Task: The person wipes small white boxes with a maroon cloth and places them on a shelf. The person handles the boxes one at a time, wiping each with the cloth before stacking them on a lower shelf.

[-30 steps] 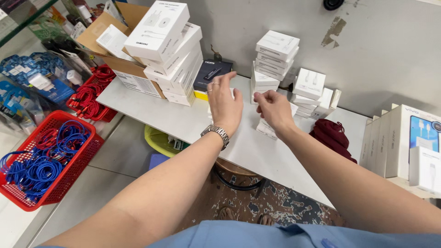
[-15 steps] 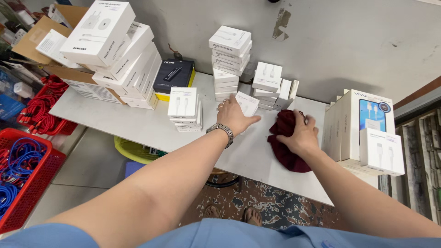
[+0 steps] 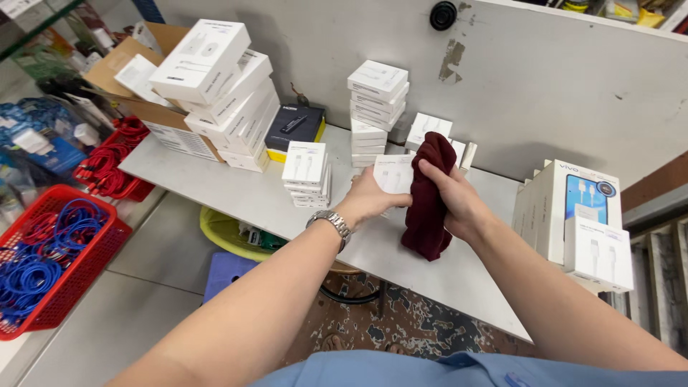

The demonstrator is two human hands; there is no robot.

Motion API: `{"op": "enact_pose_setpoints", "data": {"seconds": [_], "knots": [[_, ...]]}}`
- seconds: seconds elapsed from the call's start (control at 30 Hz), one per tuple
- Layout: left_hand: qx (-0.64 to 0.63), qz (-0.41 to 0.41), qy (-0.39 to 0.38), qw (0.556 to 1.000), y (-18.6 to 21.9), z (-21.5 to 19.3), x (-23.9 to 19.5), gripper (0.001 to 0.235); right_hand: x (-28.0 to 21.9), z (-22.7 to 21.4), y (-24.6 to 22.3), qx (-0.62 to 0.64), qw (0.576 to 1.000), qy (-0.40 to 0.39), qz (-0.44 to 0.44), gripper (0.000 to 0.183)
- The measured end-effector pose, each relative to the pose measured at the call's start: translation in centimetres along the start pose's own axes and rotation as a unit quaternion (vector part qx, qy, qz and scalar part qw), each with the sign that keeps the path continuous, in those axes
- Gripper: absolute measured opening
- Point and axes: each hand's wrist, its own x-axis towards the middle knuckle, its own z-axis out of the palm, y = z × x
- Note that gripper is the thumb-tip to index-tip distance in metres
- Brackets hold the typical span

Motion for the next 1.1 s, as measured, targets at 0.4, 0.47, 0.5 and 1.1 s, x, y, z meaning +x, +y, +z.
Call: {"op": "enact_pose_setpoints", "data": {"seconds": [0.4, 0.47, 0.5, 1.1], "knots": [[-0.062, 0.05, 0.101, 0.992, -2.0, -6.1, -7.4, 0.054, -2.2, 2.5, -1.5, -0.028, 0.997, -0.062, 0.039, 0.047], [0.085, 0.132, 0.135, 0.978, -1.1, -4.8, -8.7, 0.042, -2.1, 4.0, -1.5, -0.112, 0.99, -0.076, 0.04, 0.045], [0.084, 0.138, 0.164, 0.973, -0.5, -4.0, -9.1, 0.039, -2.0, 4.6, -1.0, -0.116, 0.99, -0.083, 0.022, 0.045], [0.066, 0.179, 0.239, 0.952, 2.5, -3.2, -11.9, 0.03, -0.8, 4.0, -0.3, -0.109, 0.988, -0.103, -0.03, 0.05]]}}
